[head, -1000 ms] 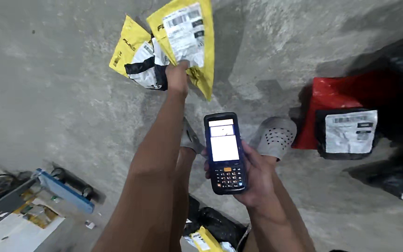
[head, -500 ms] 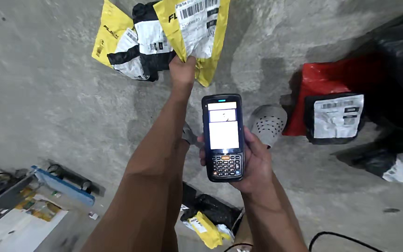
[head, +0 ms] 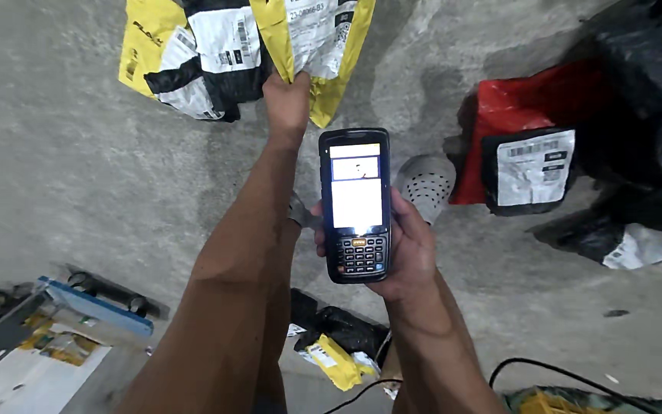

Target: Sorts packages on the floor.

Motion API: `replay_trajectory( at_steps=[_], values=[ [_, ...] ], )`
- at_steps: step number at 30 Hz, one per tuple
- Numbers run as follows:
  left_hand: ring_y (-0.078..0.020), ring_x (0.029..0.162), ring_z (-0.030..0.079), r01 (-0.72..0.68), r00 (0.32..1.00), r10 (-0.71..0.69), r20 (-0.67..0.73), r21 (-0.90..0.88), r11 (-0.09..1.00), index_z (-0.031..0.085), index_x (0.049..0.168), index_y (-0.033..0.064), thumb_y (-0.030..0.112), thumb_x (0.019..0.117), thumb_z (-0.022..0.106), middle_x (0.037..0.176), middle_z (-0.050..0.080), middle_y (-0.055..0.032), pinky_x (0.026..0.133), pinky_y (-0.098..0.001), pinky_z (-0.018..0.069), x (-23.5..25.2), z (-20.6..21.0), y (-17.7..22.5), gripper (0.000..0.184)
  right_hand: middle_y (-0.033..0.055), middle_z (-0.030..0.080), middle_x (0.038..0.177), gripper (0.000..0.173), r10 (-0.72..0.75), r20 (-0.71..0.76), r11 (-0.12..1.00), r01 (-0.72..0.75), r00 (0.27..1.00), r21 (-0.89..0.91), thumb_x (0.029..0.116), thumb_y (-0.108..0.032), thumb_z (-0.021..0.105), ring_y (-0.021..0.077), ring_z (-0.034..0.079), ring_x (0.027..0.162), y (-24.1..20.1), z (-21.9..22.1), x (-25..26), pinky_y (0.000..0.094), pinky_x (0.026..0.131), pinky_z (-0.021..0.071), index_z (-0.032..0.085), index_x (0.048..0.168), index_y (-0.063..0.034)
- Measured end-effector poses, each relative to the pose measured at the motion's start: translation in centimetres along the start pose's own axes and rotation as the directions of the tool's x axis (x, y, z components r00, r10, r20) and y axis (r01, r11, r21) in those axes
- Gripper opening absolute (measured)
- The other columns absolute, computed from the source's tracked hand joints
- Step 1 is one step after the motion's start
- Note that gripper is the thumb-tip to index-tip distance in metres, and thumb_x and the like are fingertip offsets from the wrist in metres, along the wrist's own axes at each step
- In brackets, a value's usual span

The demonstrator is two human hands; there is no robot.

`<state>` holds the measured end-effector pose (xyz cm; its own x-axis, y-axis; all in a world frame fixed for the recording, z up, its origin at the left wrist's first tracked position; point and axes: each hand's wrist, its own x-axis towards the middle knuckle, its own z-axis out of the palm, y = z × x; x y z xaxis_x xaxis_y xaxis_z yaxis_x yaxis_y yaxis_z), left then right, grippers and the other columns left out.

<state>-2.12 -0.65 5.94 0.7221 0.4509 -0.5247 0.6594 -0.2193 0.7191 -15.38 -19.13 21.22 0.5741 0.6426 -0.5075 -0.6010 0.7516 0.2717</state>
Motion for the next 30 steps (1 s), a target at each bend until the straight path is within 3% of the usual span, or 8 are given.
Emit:
replay_trajectory(
  at_steps=[11, 14, 17, 18, 21, 24, 27, 30],
  values=[
    [-0.0140, 0.076, 0.067, 0.155, 0.986, -0.157, 0.062, 0.040, 0.987, 0.065, 0.103, -0.0018, 0.013, 0.0951, 0.066, 0.084, 0.067, -0.0091, 0.073, -0.0340, 0.0594, -3.3, 2.3, 1.9, 0.017, 0.0264, 0.059, 0.131, 0.067, 0.022, -0.023, 1.000, -0.022, 0.999, -0.018, 0.1005, -0.065, 0.037, 0.0380, 0.066, 0.109, 0.2, 0.0, 0.2, 0.0514, 0.091, 0.0564, 0.052, 0.141, -0.0134],
    [-0.0168, 0.107, 0.065, 0.199, 0.781, -0.343, 0.522, 0.313, 0.929, 0.060, 0.124, -0.0024, 0.016, 0.0999, 0.066, 0.115, 0.067, -0.0139, 0.097, -0.0352, 0.0521, -10.1, 4.6, 7.6, 0.031, 0.0255, 0.062, 0.127, 0.065, 0.033, -0.029, 0.999, -0.032, 0.999, 0.043, 0.0997, -0.063, 0.039, 0.0381, 0.066, 0.106, 0.6, 0.2, 0.4, 0.0523, 0.090, 0.0564, 0.055, 0.139, -0.0132],
    [-0.0282, 0.129, 0.058, -0.224, 0.444, 0.141, 0.885, -0.043, 0.974, 0.060, 0.136, -0.0038, 0.011, 0.0867, 0.077, 0.135, 0.063, -0.0220, 0.112, -0.0443, 0.0440, -13.4, 7.9, 4.2, 0.055, 0.0235, 0.062, 0.128, 0.066, 0.015, -0.003, 0.997, -0.015, 1.000, 0.074, 0.0991, -0.064, 0.040, 0.0351, 0.066, 0.104, 0.4, 0.0, 0.5, 0.0498, 0.089, 0.0566, 0.056, 0.138, -0.0137],
    [-0.0301, 0.133, 0.055, -0.305, 0.444, 0.198, 0.874, -0.060, 0.951, 0.058, 0.142, 0.0001, 0.012, 0.0843, 0.078, 0.140, 0.060, -0.0212, 0.114, -0.0461, 0.0412, -12.9, 8.6, 2.7, 0.062, 0.0228, 0.061, 0.129, 0.065, -0.003, 0.007, 0.997, 0.002, 1.000, 0.071, 0.0997, -0.063, 0.038, 0.0343, 0.066, 0.104, 0.3, -0.1, 0.5, 0.0490, 0.088, 0.0564, 0.056, 0.138, -0.0137],
    [-0.0298, 0.138, 0.052, -0.422, 0.757, 0.167, 0.631, 0.277, 0.864, 0.060, 0.143, 0.0095, 0.018, 0.0870, 0.078, 0.147, 0.057, -0.0150, 0.116, -0.0469, 0.0387, -5.7, 6.3, -0.7, 0.059, 0.0240, 0.060, 0.130, 0.063, -0.011, -0.036, 0.996, 0.014, 0.999, 0.090, 0.1011, -0.061, 0.038, 0.0365, 0.066, 0.107, 0.3, -0.3, 0.6, 0.0520, 0.090, 0.0562, 0.056, 0.139, -0.0140],
    [-0.0414, 0.144, 0.041, -0.166, 0.986, 0.101, 0.134, 0.674, 0.720, 0.043, 0.155, 0.0072, 0.036, 0.0886, 0.071, 0.157, 0.042, -0.0211, 0.114, -0.0614, 0.0351, 5.5, -1.6, -0.9, 0.077, 0.0269, 0.061, 0.129, 0.063, 0.063, -0.154, 0.993, -0.046, 0.986, 0.108, 0.1005, -0.062, 0.041, 0.0396, 0.067, 0.107, 1.2, -0.5, 0.8, 0.0533, 0.090, 0.0574, 0.056, 0.137, -0.0132],
    [-0.0344, 0.135, 0.051, 0.172, 0.980, -0.080, -0.184, 0.569, 0.804, 0.019, 0.161, 0.0003, 0.041, 0.0841, 0.078, 0.151, 0.047, -0.0234, 0.109, -0.0500, 0.0473, 14.5, -8.9, -3.1, 0.104, 0.0279, 0.061, 0.128, 0.065, 0.111, -0.232, 0.993, -0.097, 0.966, 0.072, 0.1032, -0.061, 0.033, 0.0399, 0.067, 0.105, 2.4, -0.5, 1.2, 0.0523, 0.088, 0.0585, 0.053, 0.137, -0.0090],
    [-0.0275, 0.110, 0.065, 0.195, 0.979, -0.201, -0.034, 0.448, 0.872, 0.055, 0.133, -0.0038, 0.033, 0.0909, 0.075, 0.123, 0.064, -0.0194, 0.094, -0.0486, 0.0546, 16.1, -11.5, -4.4, 0.060, 0.0279, 0.061, 0.126, 0.067, 0.138, -0.250, 0.989, -0.121, 0.958, 0.081, 0.1046, -0.059, 0.025, 0.0392, 0.068, 0.102, 3.3, -0.6, 1.6, 0.0508, 0.085, 0.0593, 0.053, 0.136, -0.0068]
  ],
)
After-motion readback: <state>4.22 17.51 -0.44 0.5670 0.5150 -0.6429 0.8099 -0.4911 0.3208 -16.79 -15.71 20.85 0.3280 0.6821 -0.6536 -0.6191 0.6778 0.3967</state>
